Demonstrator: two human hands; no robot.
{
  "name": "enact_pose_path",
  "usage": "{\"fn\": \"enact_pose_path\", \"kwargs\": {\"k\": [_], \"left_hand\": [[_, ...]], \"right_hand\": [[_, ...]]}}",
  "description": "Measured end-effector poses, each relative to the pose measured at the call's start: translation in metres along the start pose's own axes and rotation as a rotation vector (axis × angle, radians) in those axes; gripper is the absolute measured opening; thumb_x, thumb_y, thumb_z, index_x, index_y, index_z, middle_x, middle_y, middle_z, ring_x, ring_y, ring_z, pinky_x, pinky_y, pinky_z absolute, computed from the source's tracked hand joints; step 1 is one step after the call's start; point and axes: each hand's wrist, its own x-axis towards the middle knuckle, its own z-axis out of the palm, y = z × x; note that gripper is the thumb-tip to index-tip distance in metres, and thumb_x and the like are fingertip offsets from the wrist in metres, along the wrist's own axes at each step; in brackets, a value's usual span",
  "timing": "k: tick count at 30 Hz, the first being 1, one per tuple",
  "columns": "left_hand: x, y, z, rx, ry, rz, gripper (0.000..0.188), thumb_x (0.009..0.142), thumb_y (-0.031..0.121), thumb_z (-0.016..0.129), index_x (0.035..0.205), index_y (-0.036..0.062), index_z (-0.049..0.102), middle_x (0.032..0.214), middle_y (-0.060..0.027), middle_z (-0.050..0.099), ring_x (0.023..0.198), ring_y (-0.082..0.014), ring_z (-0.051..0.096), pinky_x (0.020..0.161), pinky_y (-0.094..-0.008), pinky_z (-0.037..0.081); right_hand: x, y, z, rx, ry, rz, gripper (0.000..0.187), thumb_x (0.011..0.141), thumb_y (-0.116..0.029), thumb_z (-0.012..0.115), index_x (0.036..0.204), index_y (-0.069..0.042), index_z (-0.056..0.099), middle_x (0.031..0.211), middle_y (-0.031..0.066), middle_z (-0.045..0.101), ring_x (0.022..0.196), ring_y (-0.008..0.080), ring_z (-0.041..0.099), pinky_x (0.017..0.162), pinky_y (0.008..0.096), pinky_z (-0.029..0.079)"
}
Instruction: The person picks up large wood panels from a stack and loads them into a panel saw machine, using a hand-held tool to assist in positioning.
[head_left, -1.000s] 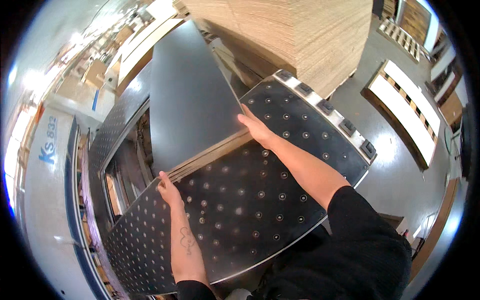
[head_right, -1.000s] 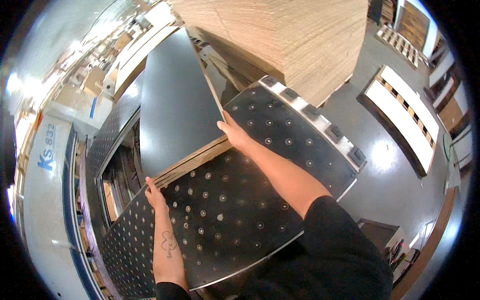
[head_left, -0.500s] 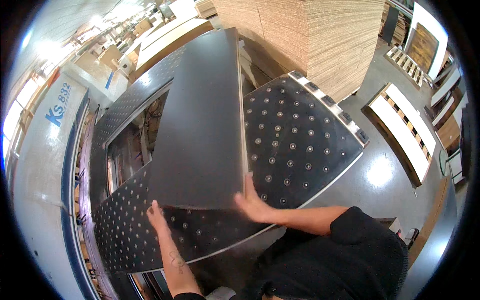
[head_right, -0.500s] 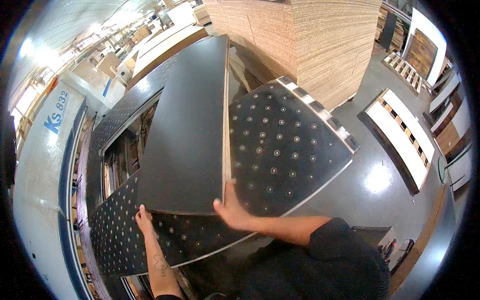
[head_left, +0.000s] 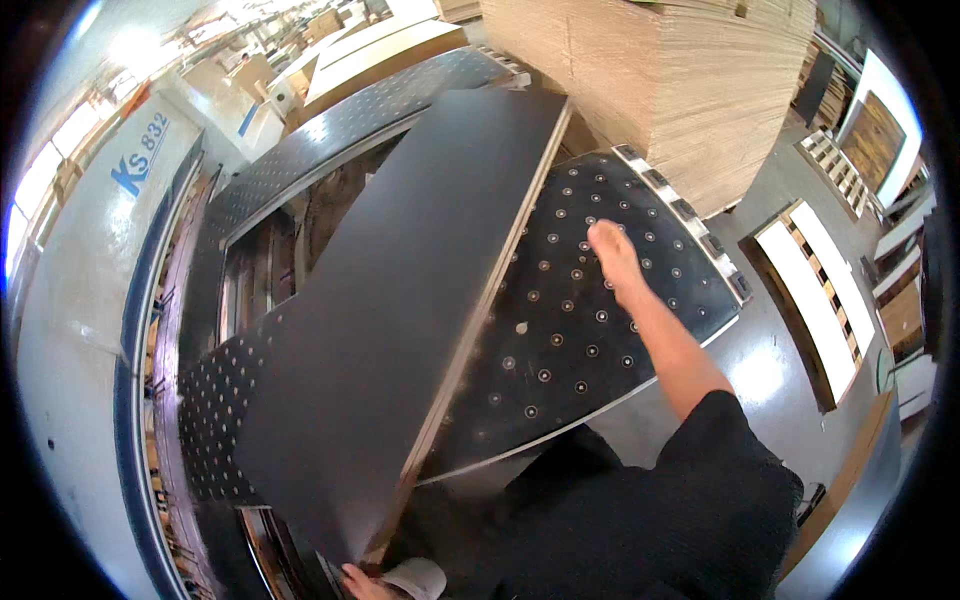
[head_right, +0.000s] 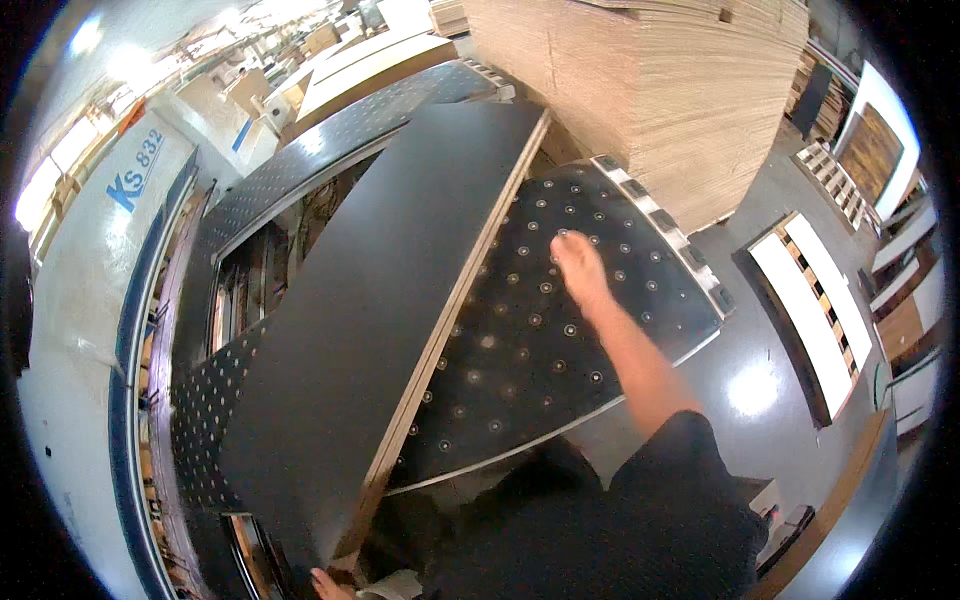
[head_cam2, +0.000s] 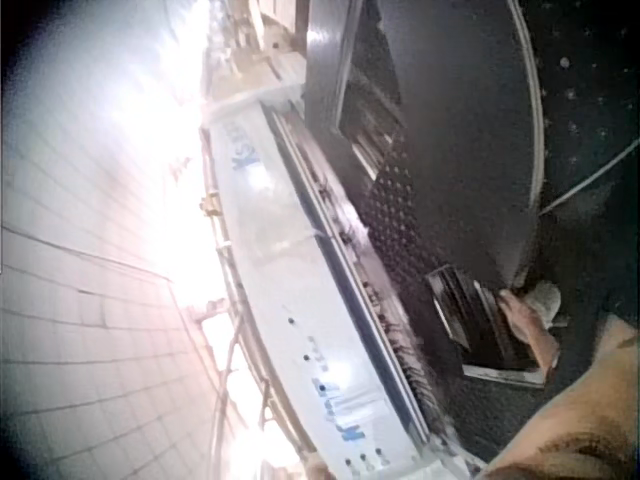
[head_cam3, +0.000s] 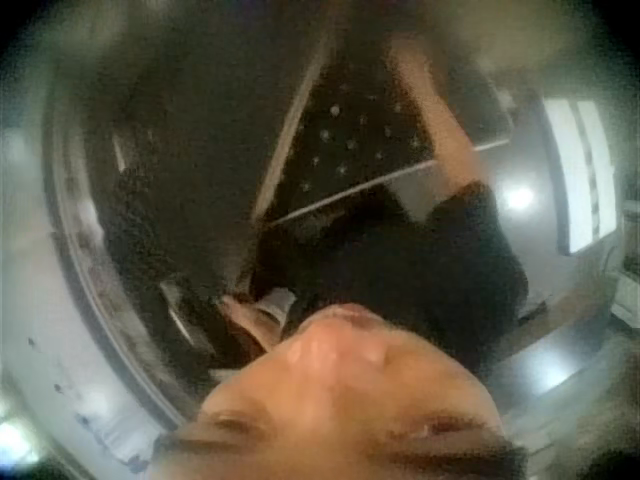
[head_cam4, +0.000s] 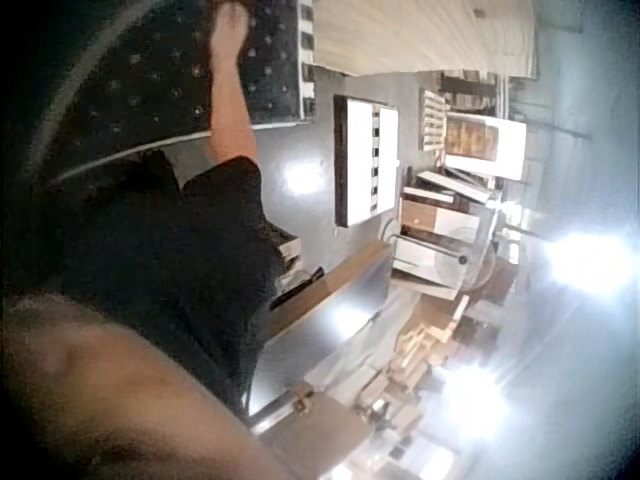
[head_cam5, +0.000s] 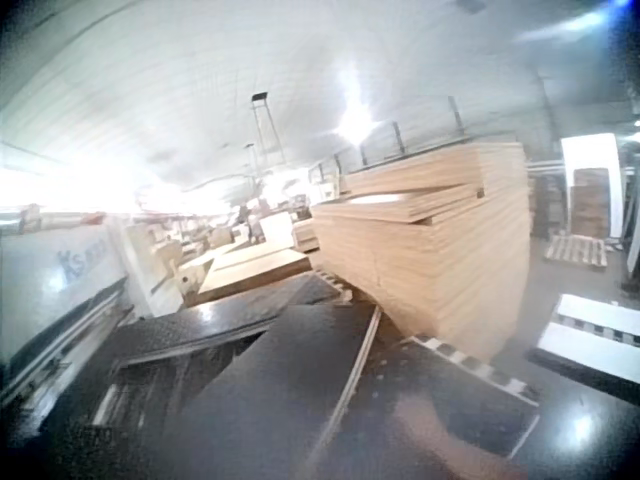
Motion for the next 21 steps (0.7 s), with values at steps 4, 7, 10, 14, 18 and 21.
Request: {"fn": "enact_pose_path", "kwargs": {"k": [4,7,10,14,18,21], "left_hand": [[0.005,0.036,-0.027,-0.125,0.195,-0.172,0.071,0.098,0.055,0.043,0.144,0.002,0.041,0.15,-0.0212,0.037,0.133,-0.0385,0.039,0.11,-0.05,0.033],[0.099,-0.067,-0.049,-0.309,0.356,-0.117,0.074,0.093,0.048,0.058,0.142,-0.0043,0.037,0.139,-0.0163,0.046,0.115,-0.0282,0.054,0.094,-0.0395,0.047],[0.084,-0.069,-0.062,-0.568,0.598,-0.202,0.075,0.089,0.05,0.063,0.135,-0.0066,0.046,0.13,-0.0207,0.053,0.111,-0.0319,0.056,0.089,-0.044,0.05],[0.067,-0.038,-0.022,-1.115,0.323,-0.208,0.087,0.086,0.069,0.054,0.147,0.0082,0.035,0.148,-0.0108,0.038,0.13,-0.0312,0.04,0.105,-0.0482,0.036],[-0.005,0.023,0.047,-1.187,0.369,-0.457,0.105,0.076,0.084,0.048,0.15,0.0118,0.028,0.153,-0.013,0.029,0.137,-0.0364,0.031,0.111,-0.0553,0.022],[-0.019,0.059,0.077,-1.462,0.166,-0.307,0.103,0.078,0.083,0.047,0.147,0.0069,0.034,0.148,-0.0117,0.038,0.136,-0.0335,0.035,0.112,-0.0506,0.026]], "right_hand": [[0.098,0.012,-0.024,-0.217,0.153,-0.177,0.046,0.095,-0.044,0.056,0.094,0.002,0.063,0.093,0.0103,0.064,0.09,0.0209,0.058,0.082,0.0355,0.044],[0.149,0.013,-0.043,-0.181,0.133,-0.143,0.051,0.094,-0.047,0.056,0.113,0.0,0.064,0.109,0.0076,0.062,0.104,0.0188,0.052,0.096,0.0339,0.038],[0.198,0.014,-0.04,-0.131,0.065,-0.054,0.063,0.097,-0.049,0.048,0.139,-0.003,0.048,0.143,0.0124,0.047,0.132,0.024,0.041,0.112,0.038,0.028],[0.294,0.056,-0.104,0.015,-0.007,-0.035,0.061,0.097,-0.05,0.045,0.138,-0.004,0.048,0.13,0.0091,0.053,0.116,0.0228,0.049,0.1,0.0387,0.038],[0.208,0.007,-0.027,0.25,-0.397,0.177,0.067,0.099,-0.052,0.036,0.144,-0.003,0.042,0.146,0.0128,0.045,0.133,0.0294,0.042,0.113,0.0403,0.03],[0.149,-0.03,0.006,0.418,-0.099,0.538,0.074,0.097,-0.058,0.036,0.146,-0.002,0.039,0.15,0.0156,0.039,0.135,0.0352,0.039,0.114,0.0446,0.03]]}}
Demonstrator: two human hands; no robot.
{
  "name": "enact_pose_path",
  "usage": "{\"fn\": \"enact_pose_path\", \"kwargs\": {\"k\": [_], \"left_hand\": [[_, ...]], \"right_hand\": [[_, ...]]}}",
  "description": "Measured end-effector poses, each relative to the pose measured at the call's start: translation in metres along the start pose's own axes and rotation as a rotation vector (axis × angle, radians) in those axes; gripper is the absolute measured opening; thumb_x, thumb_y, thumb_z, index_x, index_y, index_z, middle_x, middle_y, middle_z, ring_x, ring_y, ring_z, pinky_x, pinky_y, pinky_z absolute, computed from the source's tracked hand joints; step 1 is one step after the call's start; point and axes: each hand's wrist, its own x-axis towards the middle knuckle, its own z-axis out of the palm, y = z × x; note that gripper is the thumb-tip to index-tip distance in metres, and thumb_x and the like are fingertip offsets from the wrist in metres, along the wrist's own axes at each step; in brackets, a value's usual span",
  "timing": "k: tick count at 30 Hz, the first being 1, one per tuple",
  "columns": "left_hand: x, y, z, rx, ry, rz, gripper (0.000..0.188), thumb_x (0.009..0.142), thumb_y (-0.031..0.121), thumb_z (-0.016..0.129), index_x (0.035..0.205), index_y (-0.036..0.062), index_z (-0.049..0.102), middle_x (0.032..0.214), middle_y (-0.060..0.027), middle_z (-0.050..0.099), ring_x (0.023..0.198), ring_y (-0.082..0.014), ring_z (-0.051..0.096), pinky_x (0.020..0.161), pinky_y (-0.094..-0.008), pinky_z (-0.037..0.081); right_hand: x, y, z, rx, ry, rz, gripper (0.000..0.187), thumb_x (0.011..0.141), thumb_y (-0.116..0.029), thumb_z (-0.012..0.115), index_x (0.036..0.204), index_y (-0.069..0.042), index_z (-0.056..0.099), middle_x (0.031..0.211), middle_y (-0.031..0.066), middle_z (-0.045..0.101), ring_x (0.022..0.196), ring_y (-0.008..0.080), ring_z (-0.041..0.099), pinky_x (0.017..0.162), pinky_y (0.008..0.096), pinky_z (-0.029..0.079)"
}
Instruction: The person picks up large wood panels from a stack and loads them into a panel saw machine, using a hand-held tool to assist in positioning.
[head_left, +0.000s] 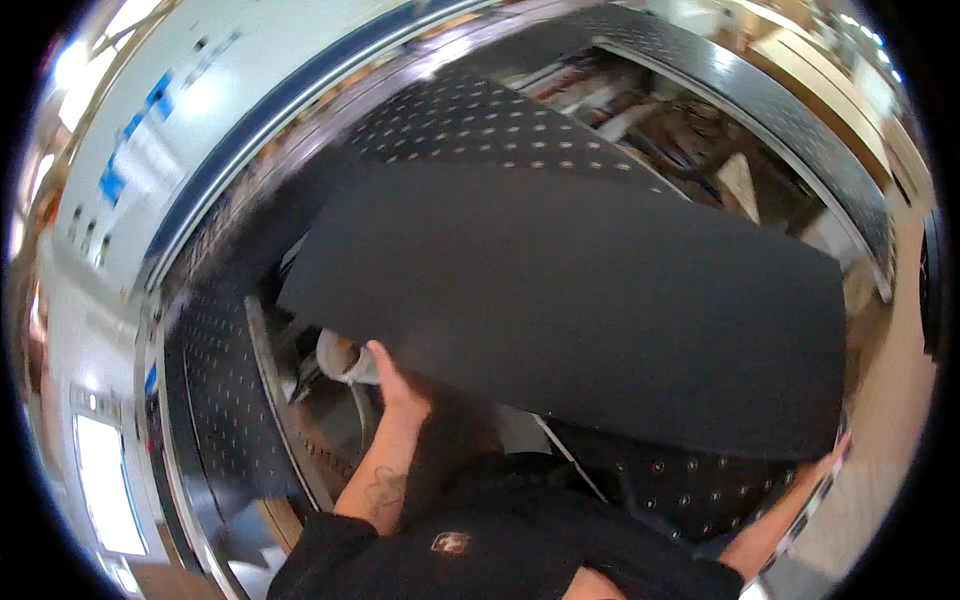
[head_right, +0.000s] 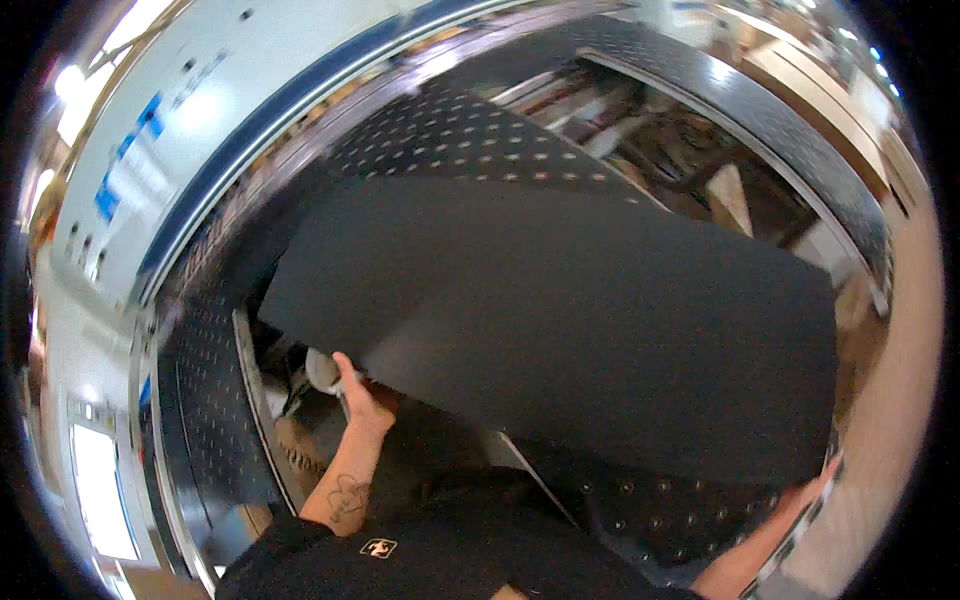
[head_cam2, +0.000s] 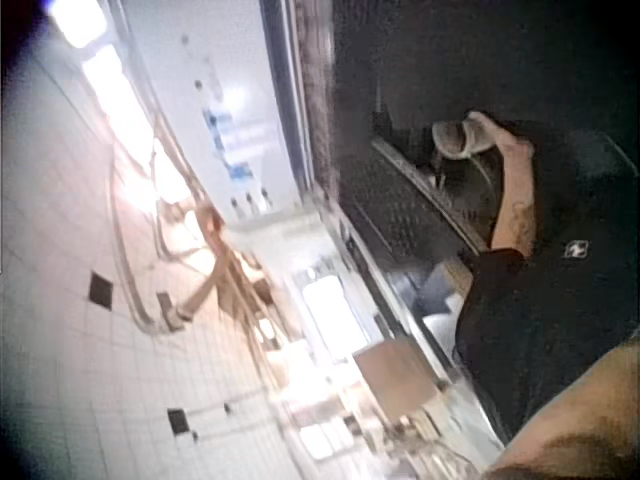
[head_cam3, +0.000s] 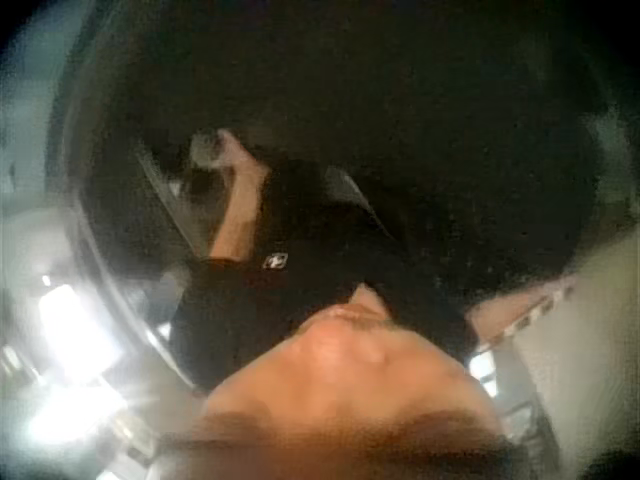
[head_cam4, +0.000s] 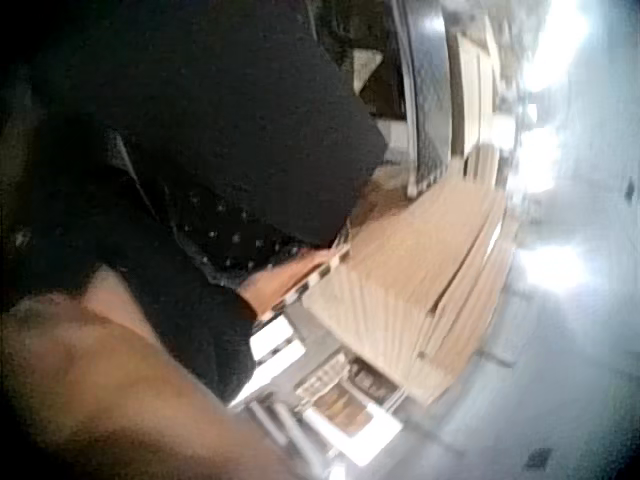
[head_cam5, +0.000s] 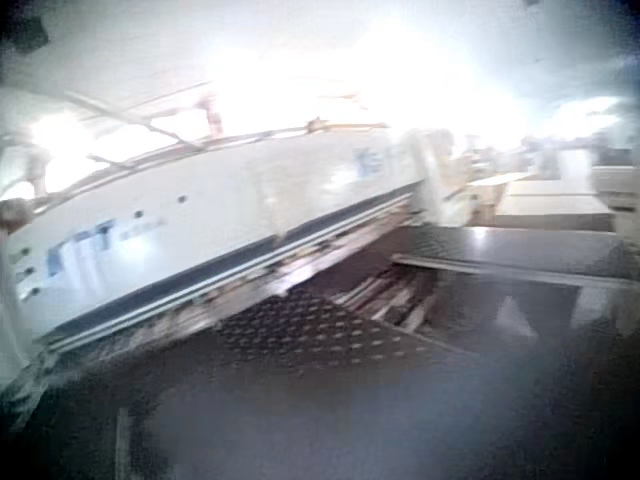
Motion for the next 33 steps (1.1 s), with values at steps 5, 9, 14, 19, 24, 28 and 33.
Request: {"fn": "enact_pose_path", "kwargs": {"k": [5,9,14,19,24,28,33], "left_hand": [[0.02,0.037,0.002,-0.172,0.062,0.028,0.069,0.09,0.059,0.052,0.138,0.0106,0.045,0.138,-0.0087,0.048,0.125,-0.0314,0.046,0.106,-0.0475,0.036],[0.063,0.074,-0.027,-0.207,0.104,0.078,0.052,0.091,0.045,0.057,0.13,0.0105,0.051,0.129,-0.0099,0.055,0.117,-0.0316,0.051,0.102,-0.0481,0.04],[0.098,0.13,-0.058,-0.158,0.114,0.086,0.067,0.087,0.053,0.06,0.137,0.0103,0.045,0.136,-0.0112,0.05,0.124,-0.0317,0.046,0.103,-0.0499,0.037],[0.132,0.188,-0.1,-0.242,0.163,0.156,0.067,0.088,0.051,0.063,0.138,0.0104,0.044,0.136,-0.011,0.049,0.126,-0.031,0.046,0.101,-0.0511,0.038],[0.172,0.24,-0.184,-0.053,0.46,0.222,0.063,0.087,0.044,0.068,0.132,0.0079,0.045,0.134,-0.0143,0.048,0.116,-0.0297,0.051,0.101,-0.0449,0.041],[0.199,0.293,-0.245,0.155,0.733,0.598,0.102,0.086,0.04,0.072,0.152,0.006,0.002,0.149,-0.0176,0.031,0.134,-0.0301,0.036,0.109,-0.0451,0.032],[0.23,0.355,-0.253,-0.022,0.828,0.541,0.095,0.086,0.04,0.071,0.151,0.0032,0.011,0.147,-0.018,0.034,0.13,-0.0308,0.041,0.105,-0.0455,0.038]], "right_hand": [[0.003,0.041,-0.03,-0.367,-0.058,-0.397,0.068,0.096,-0.051,0.046,0.144,-0.003,0.041,0.147,0.0144,0.043,0.133,0.0353,0.041,0.111,0.0489,0.033],[-0.027,0.086,0.028,-0.304,0.01,-0.351,0.068,0.096,-0.051,0.046,0.143,-0.003,0.042,0.144,0.0128,0.046,0.132,0.0334,0.042,0.11,0.0487,0.033],[-0.031,0.138,0.085,-0.513,-0.067,-0.36,0.08,0.092,-0.059,0.048,0.147,-0.003,0.036,0.15,0.0123,0.036,0.135,0.0286,0.038,0.112,0.0434,0.03],[-0.098,0.207,0.201,-0.384,-0.149,-0.195,0.092,0.087,-0.067,0.052,0.149,-0.002,0.03,0.151,0.0132,0.035,0.136,0.0288,0.036,0.113,0.0426,0.029],[-0.082,0.289,0.249,-0.383,-0.277,-0.176,0.085,0.088,-0.068,0.05,0.143,-0.003,0.044,0.145,0.0119,0.042,0.13,0.0293,0.041,0.111,0.0444,0.03],[-0.135,0.357,0.334,-0.453,-0.21,-0.236,0.081,0.09,-0.06,0.054,0.143,-0.001,0.042,0.146,0.0123,0.043,0.129,0.0291,0.043,0.11,0.0418,0.032],[-0.102,0.432,0.425,-0.531,-0.468,-0.213,0.075,0.094,-0.056,0.049,0.142,0.0,0.043,0.143,0.0131,0.045,0.127,0.0281,0.046,0.108,0.039,0.033]]}}
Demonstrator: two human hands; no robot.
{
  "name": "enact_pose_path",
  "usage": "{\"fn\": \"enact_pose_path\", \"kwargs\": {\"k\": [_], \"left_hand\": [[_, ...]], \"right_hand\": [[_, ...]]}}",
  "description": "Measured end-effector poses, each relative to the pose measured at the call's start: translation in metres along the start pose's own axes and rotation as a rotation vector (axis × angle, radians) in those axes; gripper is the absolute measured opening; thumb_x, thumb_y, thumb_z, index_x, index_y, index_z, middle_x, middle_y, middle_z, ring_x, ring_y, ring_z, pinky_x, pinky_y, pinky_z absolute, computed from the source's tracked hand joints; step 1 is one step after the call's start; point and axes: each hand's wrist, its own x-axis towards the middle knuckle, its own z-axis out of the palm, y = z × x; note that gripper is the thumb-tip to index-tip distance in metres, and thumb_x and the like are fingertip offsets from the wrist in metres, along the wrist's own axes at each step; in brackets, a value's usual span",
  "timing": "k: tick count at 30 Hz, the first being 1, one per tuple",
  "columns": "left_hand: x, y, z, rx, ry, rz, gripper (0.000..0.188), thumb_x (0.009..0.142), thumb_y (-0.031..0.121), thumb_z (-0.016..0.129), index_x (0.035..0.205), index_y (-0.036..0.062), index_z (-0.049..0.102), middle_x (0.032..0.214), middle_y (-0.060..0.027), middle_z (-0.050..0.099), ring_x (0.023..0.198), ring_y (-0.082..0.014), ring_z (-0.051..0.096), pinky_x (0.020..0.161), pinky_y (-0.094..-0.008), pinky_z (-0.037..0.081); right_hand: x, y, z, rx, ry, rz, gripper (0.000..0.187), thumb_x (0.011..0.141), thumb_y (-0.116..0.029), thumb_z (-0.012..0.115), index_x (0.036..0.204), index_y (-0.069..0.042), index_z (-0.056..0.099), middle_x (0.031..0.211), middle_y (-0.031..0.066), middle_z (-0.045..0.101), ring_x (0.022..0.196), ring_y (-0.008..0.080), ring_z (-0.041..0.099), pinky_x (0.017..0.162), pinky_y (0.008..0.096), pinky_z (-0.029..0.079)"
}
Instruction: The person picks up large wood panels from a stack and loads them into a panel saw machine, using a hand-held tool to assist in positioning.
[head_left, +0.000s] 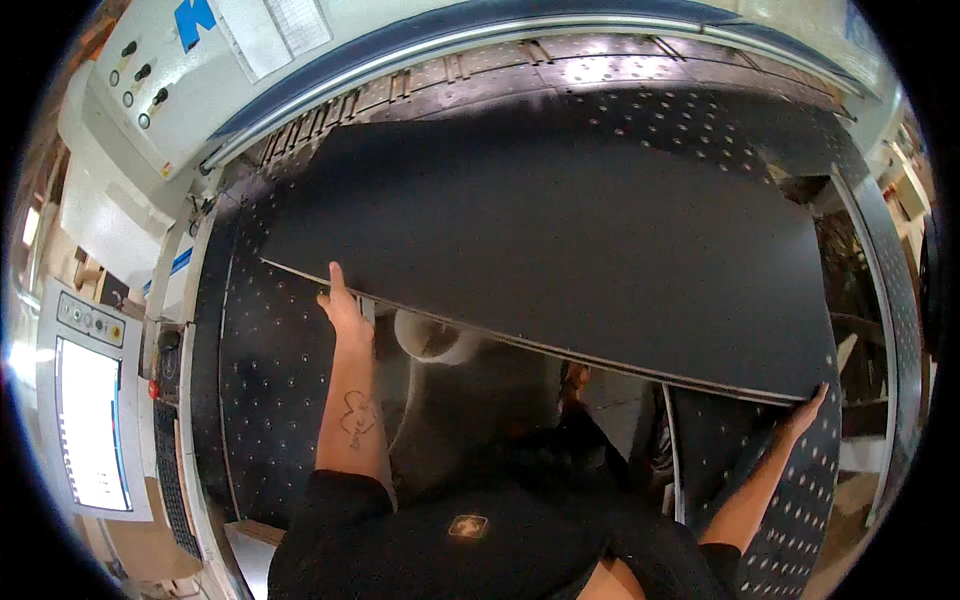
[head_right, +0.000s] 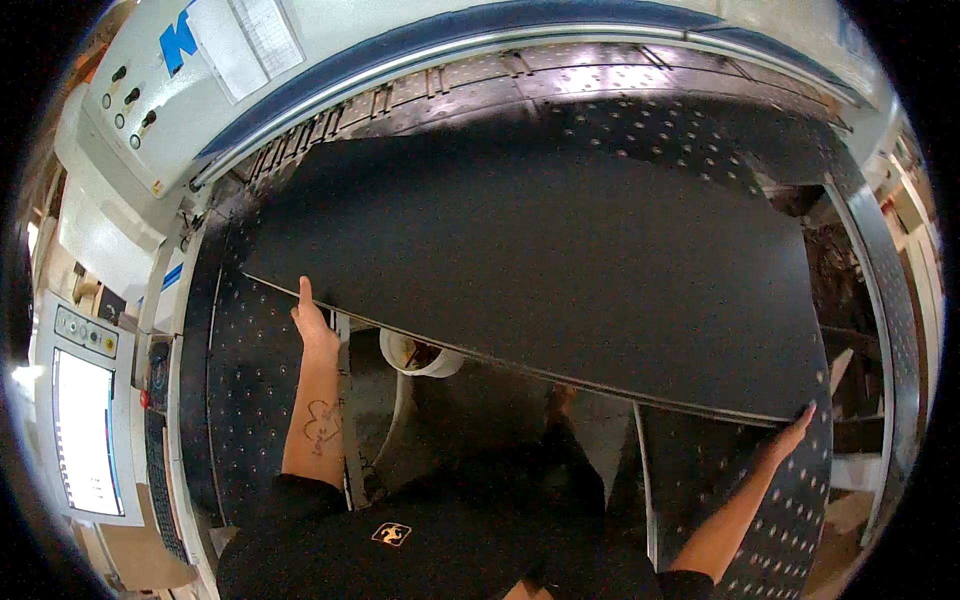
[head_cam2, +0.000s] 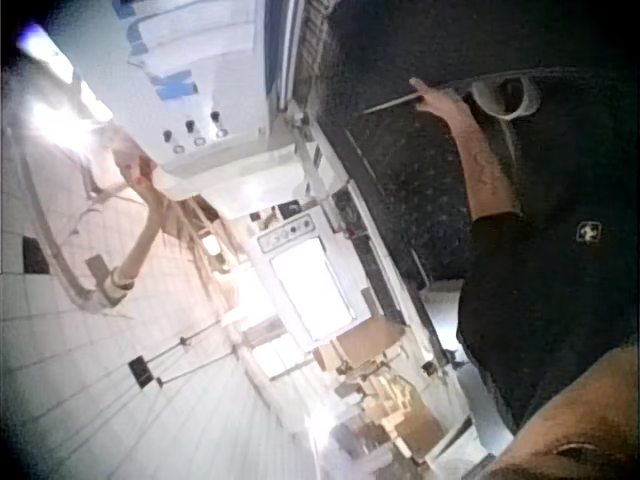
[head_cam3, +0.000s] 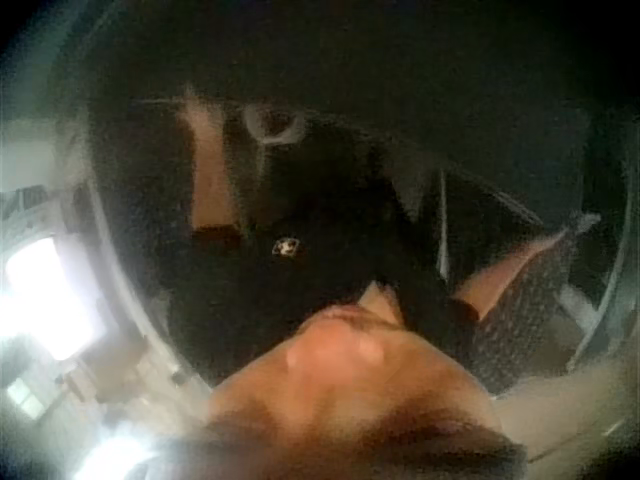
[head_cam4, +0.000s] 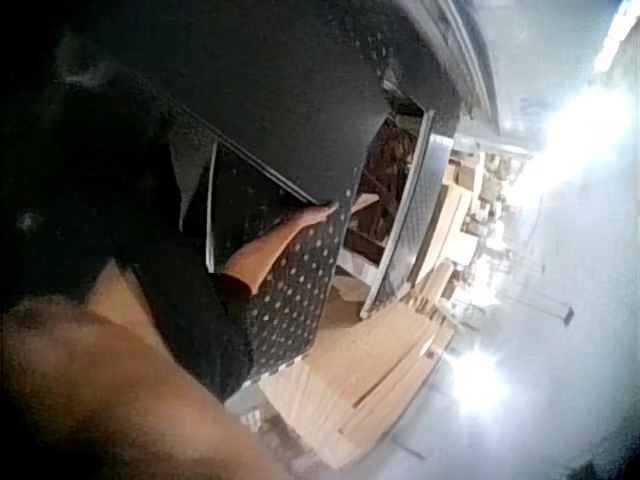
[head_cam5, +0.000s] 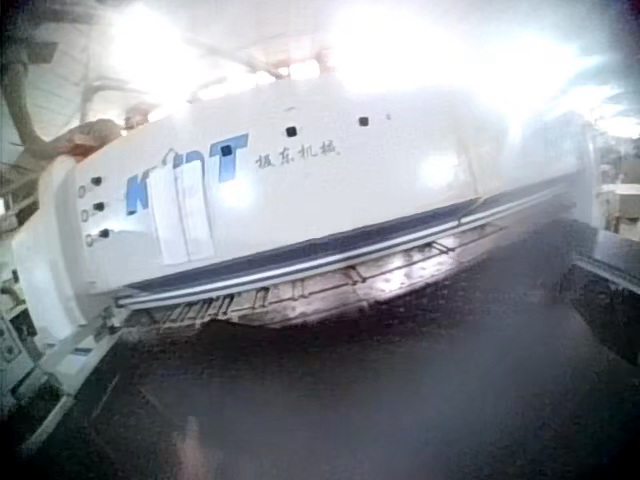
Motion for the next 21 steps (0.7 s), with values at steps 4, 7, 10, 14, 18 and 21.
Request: {"fn": "enact_pose_path", "kwargs": {"k": [4,7,10,14,18,21], "left_hand": [[0.02,0.006,0.025,0.002,0.114,-0.022,0.089,0.087,0.036,0.07,0.149,0.0013,0.016,0.142,-0.0176,0.039,0.125,-0.0309,0.046,0.101,-0.0454,0.044],[0.064,-0.014,0.039,-0.006,0.169,0.141,0.083,0.088,0.032,0.07,0.146,-0.0007,0.02,0.14,-0.0181,0.042,0.123,-0.031,0.048,0.101,-0.0454,0.044],[0.09,-0.006,0.05,0.078,0.34,0.11,0.079,0.089,0.033,0.069,0.143,-0.0014,0.023,0.14,-0.0173,0.042,0.122,-0.0311,0.049,0.102,-0.0445,0.043],[0.138,0.004,0.041,0.05,0.341,0.117,0.086,0.088,0.037,0.07,0.145,-0.0019,0.019,0.145,-0.0171,0.039,0.126,-0.0335,0.046,0.105,-0.0461,0.039],[0.178,0.027,0.05,0.05,0.431,0.05,0.09,0.088,0.039,0.069,0.147,-0.0013,0.014,0.144,-0.0194,0.038,0.125,-0.0351,0.047,0.103,-0.0498,0.041],[0.224,0.04,0.047,0.039,0.443,0.053,0.089,0.088,0.037,0.069,0.147,0.0004,0.013,0.141,-0.0206,0.04,0.121,-0.0356,0.05,0.097,-0.0508,0.045]], "right_hand": [[0.032,0.0,0.13,0.009,-0.115,0.118,0.069,0.098,-0.051,0.046,0.141,0.002,0.043,0.143,0.0147,0.046,0.128,0.0286,0.045,0.109,0.0385,0.032],[0.086,0.033,0.202,-0.177,-0.289,-0.192,0.073,0.096,-0.053,0.048,0.141,0.004,0.042,0.141,0.0147,0.048,0.125,0.0283,0.048,0.106,0.0375,0.035],[0.085,0.031,0.289,-0.166,-0.333,-0.018,0.074,0.096,-0.054,0.048,0.142,0.004,0.043,0.141,0.0149,0.048,0.125,0.0279,0.048,0.104,0.0357,0.037],[0.03,0.015,0.391,-0.203,-0.349,0.032,0.074,0.096,-0.055,0.048,0.142,0.003,0.043,0.142,0.0139,0.048,0.127,0.0267,0.047,0.105,0.0358,0.036],[0.009,0.034,0.456,-0.133,-0.447,-0.036,0.067,0.098,-0.051,0.043,0.143,-0.001,0.043,0.143,0.0134,0.046,0.127,0.0278,0.047,0.106,0.0379,0.036],[0.015,0.073,0.492,-0.232,-0.541,-0.328,0.061,0.1,-0.047,0.043,0.141,-0.002,0.046,0.139,0.012,0.049,0.124,0.0259,0.048,0.106,0.0372,0.037]]}}
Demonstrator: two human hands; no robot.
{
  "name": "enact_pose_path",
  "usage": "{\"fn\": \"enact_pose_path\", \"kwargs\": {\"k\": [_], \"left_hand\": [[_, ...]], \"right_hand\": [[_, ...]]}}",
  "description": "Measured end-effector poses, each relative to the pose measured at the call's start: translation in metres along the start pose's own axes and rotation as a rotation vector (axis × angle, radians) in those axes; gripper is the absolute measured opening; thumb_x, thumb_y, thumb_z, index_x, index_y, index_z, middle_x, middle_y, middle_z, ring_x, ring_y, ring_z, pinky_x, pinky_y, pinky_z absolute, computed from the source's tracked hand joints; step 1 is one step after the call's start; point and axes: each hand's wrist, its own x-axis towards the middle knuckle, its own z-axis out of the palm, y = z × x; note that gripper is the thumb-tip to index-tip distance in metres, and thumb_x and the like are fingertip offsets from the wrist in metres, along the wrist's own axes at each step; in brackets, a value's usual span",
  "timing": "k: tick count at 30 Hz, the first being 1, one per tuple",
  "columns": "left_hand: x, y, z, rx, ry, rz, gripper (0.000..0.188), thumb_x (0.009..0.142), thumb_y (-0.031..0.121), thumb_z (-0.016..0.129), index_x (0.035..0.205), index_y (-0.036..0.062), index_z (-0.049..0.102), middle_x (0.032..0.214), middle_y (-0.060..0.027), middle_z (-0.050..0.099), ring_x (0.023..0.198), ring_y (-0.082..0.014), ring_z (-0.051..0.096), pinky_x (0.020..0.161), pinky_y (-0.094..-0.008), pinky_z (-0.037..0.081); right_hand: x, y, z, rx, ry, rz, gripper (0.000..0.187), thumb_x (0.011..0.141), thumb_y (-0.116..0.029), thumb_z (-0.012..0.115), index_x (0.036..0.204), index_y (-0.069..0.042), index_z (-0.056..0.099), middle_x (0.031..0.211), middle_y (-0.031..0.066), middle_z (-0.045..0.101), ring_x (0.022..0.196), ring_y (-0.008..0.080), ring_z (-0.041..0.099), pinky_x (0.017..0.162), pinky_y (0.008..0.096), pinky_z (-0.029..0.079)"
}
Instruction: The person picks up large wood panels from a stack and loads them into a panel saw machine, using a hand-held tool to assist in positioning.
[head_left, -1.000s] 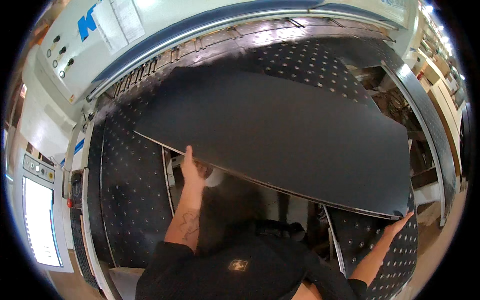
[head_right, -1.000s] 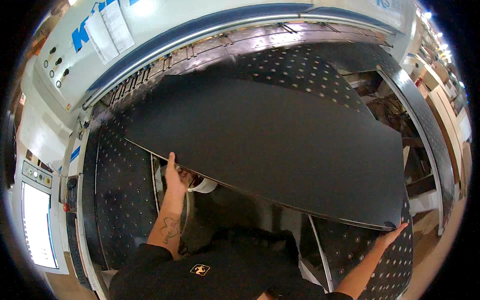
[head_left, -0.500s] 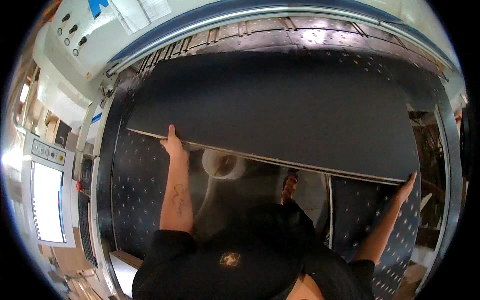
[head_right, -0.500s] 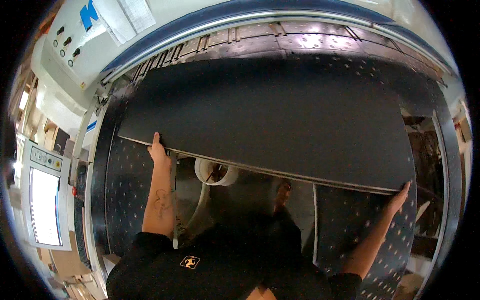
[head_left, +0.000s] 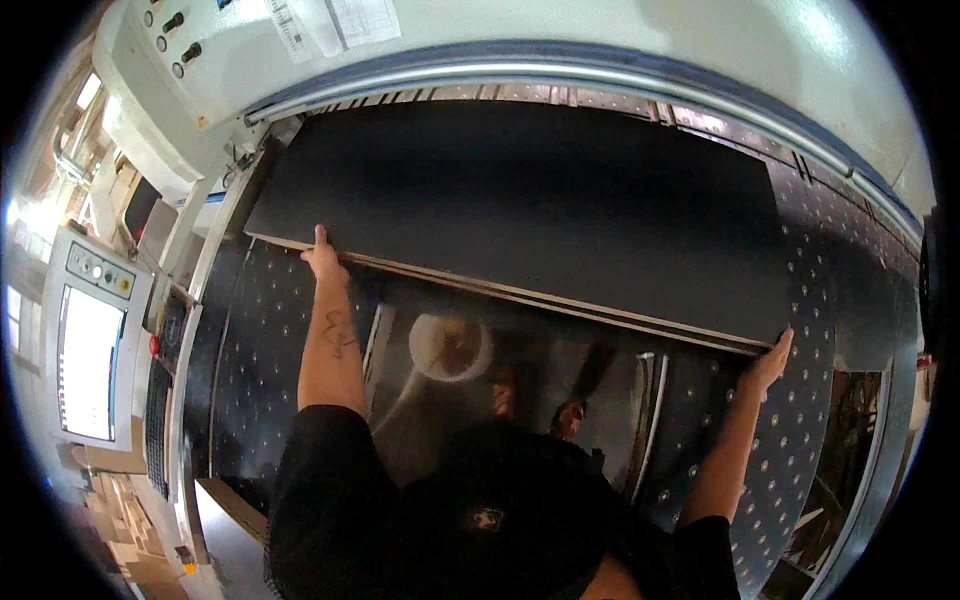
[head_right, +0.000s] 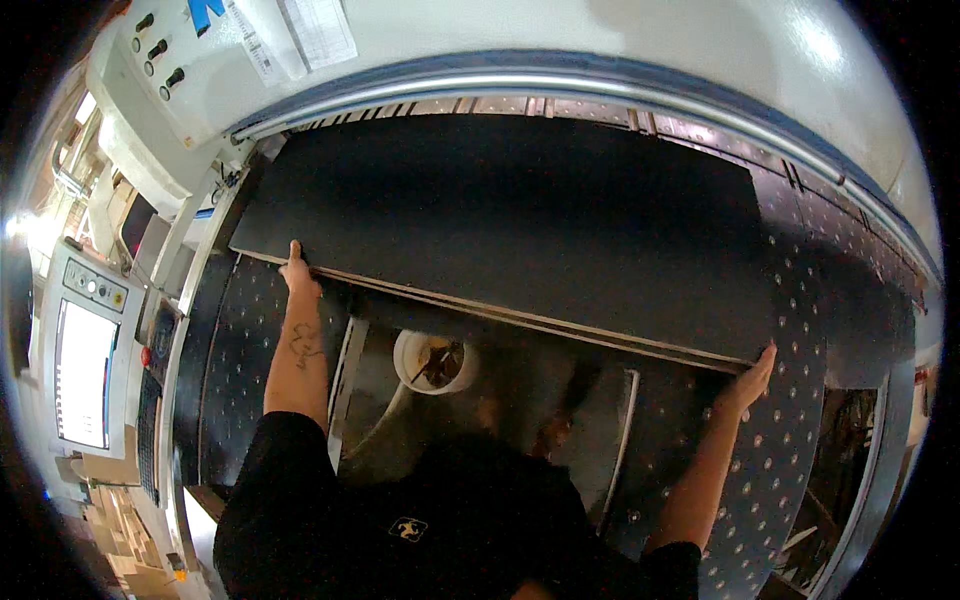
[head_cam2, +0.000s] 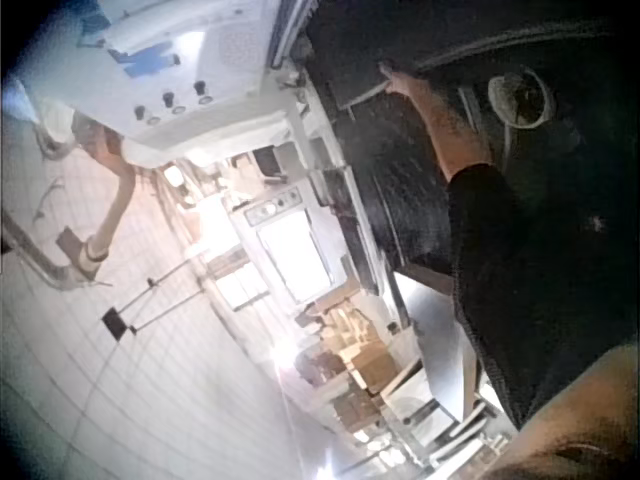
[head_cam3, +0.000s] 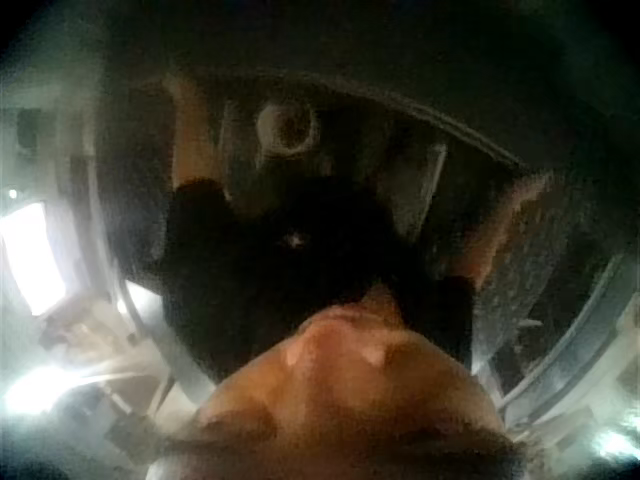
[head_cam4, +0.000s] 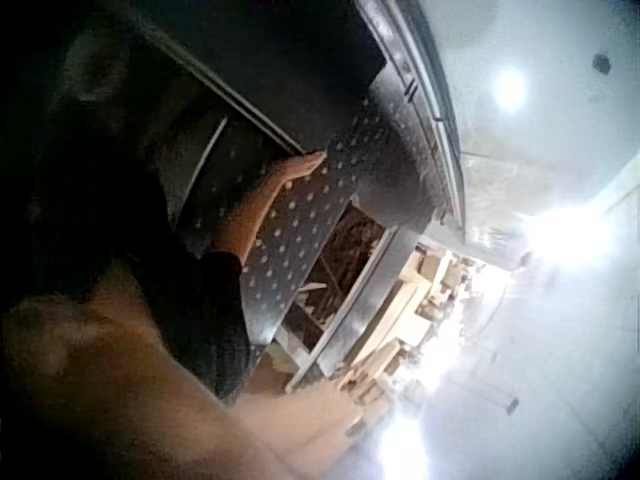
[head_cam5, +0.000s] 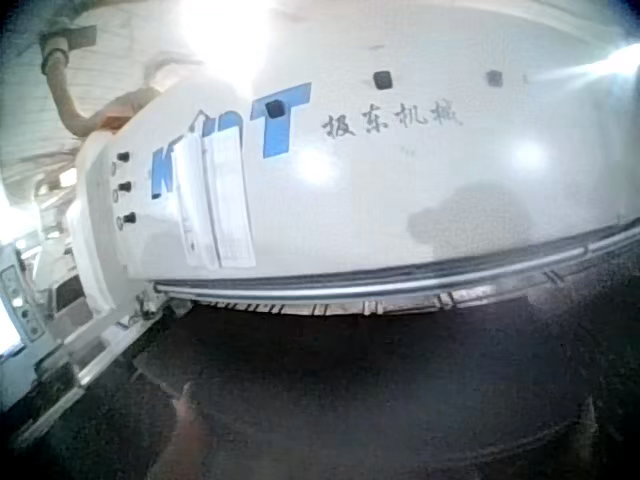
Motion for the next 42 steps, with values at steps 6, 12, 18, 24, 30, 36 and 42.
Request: {"fn": "enact_pose_path", "kwargs": {"k": [6,12,18,24,30,36,42], "left_hand": [[0.082,0.002,0.006,-0.13,0.073,0.081,0.088,0.089,0.03,0.07,0.148,0.0025,0.011,0.136,-0.0217,0.043,0.114,-0.0353,0.053,0.094,-0.048,0.048],[0.122,0.002,0.027,-0.303,0.088,0.172,0.1,0.088,0.022,0.07,0.154,0.0076,-0.004,0.145,-0.0186,0.038,0.117,-0.0323,0.052,0.098,-0.0451,0.043],[0.141,-0.005,0.06,-0.388,0.097,0.278,0.101,0.087,0.023,0.069,0.154,0.0034,-0.003,0.153,-0.0188,0.028,0.133,-0.0328,0.038,0.109,-0.0395,0.031],[0.196,-0.022,0.128,-0.248,0.194,0.351,0.096,0.087,0.021,0.07,0.152,-0.0035,0.003,0.158,-0.0203,0.017,0.142,-0.0306,0.026,0.116,-0.0351,0.02],[0.196,-0.003,0.185,-0.314,0.196,0.422,0.091,0.086,0.01,0.07,0.149,-0.0081,0.008,0.155,-0.0228,0.02,0.141,-0.03,0.027,0.116,-0.0349,0.019],[0.234,-0.003,0.232,-0.148,0.368,0.368,0.088,0.083,0.013,0.073,0.147,-0.0104,0.018,0.151,-0.0275,0.025,0.139,-0.0367,0.03,0.115,-0.0393,0.022],[0.239,-0.007,0.234,-0.179,0.346,0.401,0.087,0.082,0.017,0.075,0.145,-0.0107,0.022,0.151,-0.0284,0.025,0.139,-0.0391,0.028,0.117,-0.0404,0.021]], "right_hand": [[-0.019,-0.066,0.106,0.306,-0.025,0.131,0.047,0.101,-0.036,0.043,0.133,-0.005,0.055,0.134,0.0109,0.053,0.121,0.0246,0.05,0.104,0.036,0.038],[-0.008,-0.057,0.164,0.208,0.132,0.139,0.044,0.098,-0.031,0.038,0.127,-0.006,0.06,0.127,0.0118,0.057,0.113,0.0276,0.055,0.098,0.0395,0.044],[0.02,-0.073,0.215,0.287,0.208,0.256,0.046,0.097,-0.036,0.039,0.123,-0.005,0.062,0.127,0.0117,0.057,0.112,0.0292,0.055,0.099,0.041,0.043],[0.079,-0.026,0.247,0.032,0.196,-0.02,0.047,0.099,-0.035,0.034,0.125,-0.008,0.062,0.136,0.0136,0.051,0.122,0.0297,0.049,0.103,0.0433,0.04],[0.136,-0.012,0.303,0.079,0.329,0.088,0.061,0.097,-0.049,0.044,0.127,0.002,0.056,0.137,0.0183,0.049,0.121,0.0334,0.05,0.103,0.0436,0.04],[0.166,-0.028,0.361,0.323,0.363,0.181,0.082,0.096,-0.062,0.041,0.139,0.008,0.039,0.137,0.0237,0.047,0.123,0.0347,0.051,0.105,0.0445,0.04],[0.151,-0.032,0.364,0.17,0.22,0.048,0.052,0.104,-0.035,0.034,0.148,-0.008,0.036,0.141,0.0181,0.048,0.126,0.0319,0.048,0.106,0.0428,0.04]]}}
